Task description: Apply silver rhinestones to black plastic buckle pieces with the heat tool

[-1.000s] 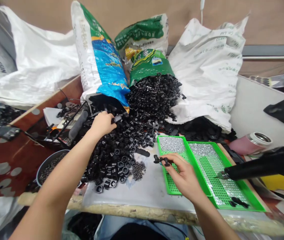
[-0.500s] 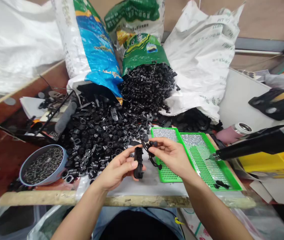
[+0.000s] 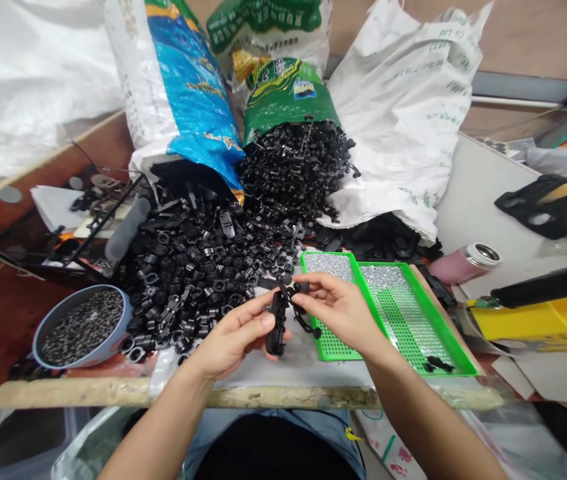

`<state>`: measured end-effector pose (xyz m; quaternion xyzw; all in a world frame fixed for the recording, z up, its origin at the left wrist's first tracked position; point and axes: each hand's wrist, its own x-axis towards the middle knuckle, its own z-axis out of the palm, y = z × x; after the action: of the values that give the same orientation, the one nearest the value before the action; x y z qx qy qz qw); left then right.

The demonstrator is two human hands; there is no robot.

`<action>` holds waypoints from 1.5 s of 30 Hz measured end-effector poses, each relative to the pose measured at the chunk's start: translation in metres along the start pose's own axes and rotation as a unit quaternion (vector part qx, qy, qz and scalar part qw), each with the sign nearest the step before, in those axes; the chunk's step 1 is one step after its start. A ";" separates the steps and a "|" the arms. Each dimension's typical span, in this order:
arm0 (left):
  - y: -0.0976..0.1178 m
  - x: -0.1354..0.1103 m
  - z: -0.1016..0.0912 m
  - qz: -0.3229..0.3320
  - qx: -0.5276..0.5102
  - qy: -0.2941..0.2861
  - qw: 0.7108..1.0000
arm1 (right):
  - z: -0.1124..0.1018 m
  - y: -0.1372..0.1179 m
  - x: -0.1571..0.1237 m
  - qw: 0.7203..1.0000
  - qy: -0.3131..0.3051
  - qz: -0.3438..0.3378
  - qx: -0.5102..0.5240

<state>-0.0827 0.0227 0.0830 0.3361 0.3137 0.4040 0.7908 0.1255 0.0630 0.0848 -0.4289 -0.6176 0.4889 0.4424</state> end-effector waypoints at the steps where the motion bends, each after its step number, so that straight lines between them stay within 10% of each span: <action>1: -0.001 0.001 0.000 0.001 0.011 0.007 1.000 | 0.000 0.000 -0.001 1.000 0.005 0.002 0.003; 7: -0.010 0.008 -0.002 0.088 0.113 0.097 0.985 | -0.002 -0.006 -0.002 0.997 -0.027 0.063 0.034; 32: -0.017 0.015 0.005 0.133 0.162 0.096 0.973 | 0.006 0.000 -0.007 0.996 0.021 0.077 0.042; 39: -0.032 0.014 0.012 0.177 0.292 0.172 0.924 | 0.010 0.009 -0.006 0.997 0.048 0.058 -0.021; 45: -0.031 0.017 0.008 0.118 0.204 0.146 0.961 | 0.005 0.012 -0.007 0.998 -0.018 0.061 -0.019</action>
<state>-0.0552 0.0211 0.0598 0.4623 0.4603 0.4662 0.5976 0.1238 0.0573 0.0718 -0.4649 -0.6075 0.5106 0.3924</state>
